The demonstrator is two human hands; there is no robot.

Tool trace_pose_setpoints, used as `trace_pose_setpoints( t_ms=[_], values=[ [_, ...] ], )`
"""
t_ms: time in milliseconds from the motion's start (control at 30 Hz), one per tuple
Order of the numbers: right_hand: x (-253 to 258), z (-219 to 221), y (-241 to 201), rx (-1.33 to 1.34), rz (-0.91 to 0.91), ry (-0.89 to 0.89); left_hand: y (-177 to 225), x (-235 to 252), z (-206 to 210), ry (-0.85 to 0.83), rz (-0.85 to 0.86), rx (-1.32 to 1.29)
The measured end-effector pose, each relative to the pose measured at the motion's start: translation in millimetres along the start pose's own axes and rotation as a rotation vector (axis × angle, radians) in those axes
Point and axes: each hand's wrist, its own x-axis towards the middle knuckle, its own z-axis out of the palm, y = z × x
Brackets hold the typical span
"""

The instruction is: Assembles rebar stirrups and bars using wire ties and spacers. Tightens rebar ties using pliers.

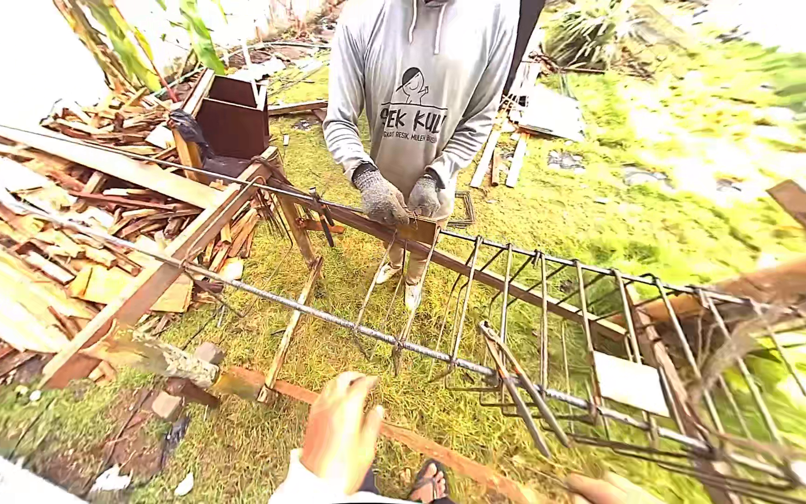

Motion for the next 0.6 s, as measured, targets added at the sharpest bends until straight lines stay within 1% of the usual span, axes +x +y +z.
trace_pose_setpoints(
  t_ms=[33, 67, 100, 167, 200, 233, 300, 333, 400, 467, 500, 533, 567, 600],
  values=[
    [9, 14, -13, -0.045, 0.017, -0.038, -1, 0, 8, -0.021, 0.107, 0.086],
    [18, 29, -28, -0.074, 0.017, -0.065, 0, -1, 14, -0.082, 0.218, 0.088],
    [28, 44, -45, -0.095, 0.012, -0.081, 2, -4, 19, -0.182, 0.3, 0.036],
    [47, 70, -79, -0.13, -0.01, -0.058, 2, -9, 22, -0.387, 0.372, -0.08],
    [55, 78, -90, -0.163, -0.021, -0.015, -6, -9, 22, -0.419, 0.391, -0.131],
    [60, 84, -95, -0.205, -0.032, 0.037, -17, -8, 19, -0.402, 0.403, -0.18],
    [66, 90, -93, -0.226, -0.044, 0.131, -49, 1, 1, -0.357, 0.373, -0.241],
    [67, 92, -90, -0.187, -0.025, 0.162, -65, 8, -10, -0.352, 0.348, -0.312],
    [73, 109, -92, 0.041, 0.1, 0.216, -94, 21, -18, -0.393, 0.268, -0.574],
    [88, 149, -110, 0.444, 0.348, 0.325, -105, 29, -4, -0.413, 0.109, -0.882],
    [99, 171, -122, 0.664, 0.46, 0.377, -105, 32, 3, -0.41, 0.048, -0.965],
    [110, 192, -130, 0.848, 0.529, 0.408, -104, 36, 11, -0.391, 0.012, -1.011],
    [120, 212, -135, 0.978, 0.561, 0.428, -102, 39, 16, -0.37, -0.01, -1.039],
    [128, 230, -136, 1.043, 0.559, 0.446, -102, 43, 20, -0.352, -0.019, -1.054]
  ],
)
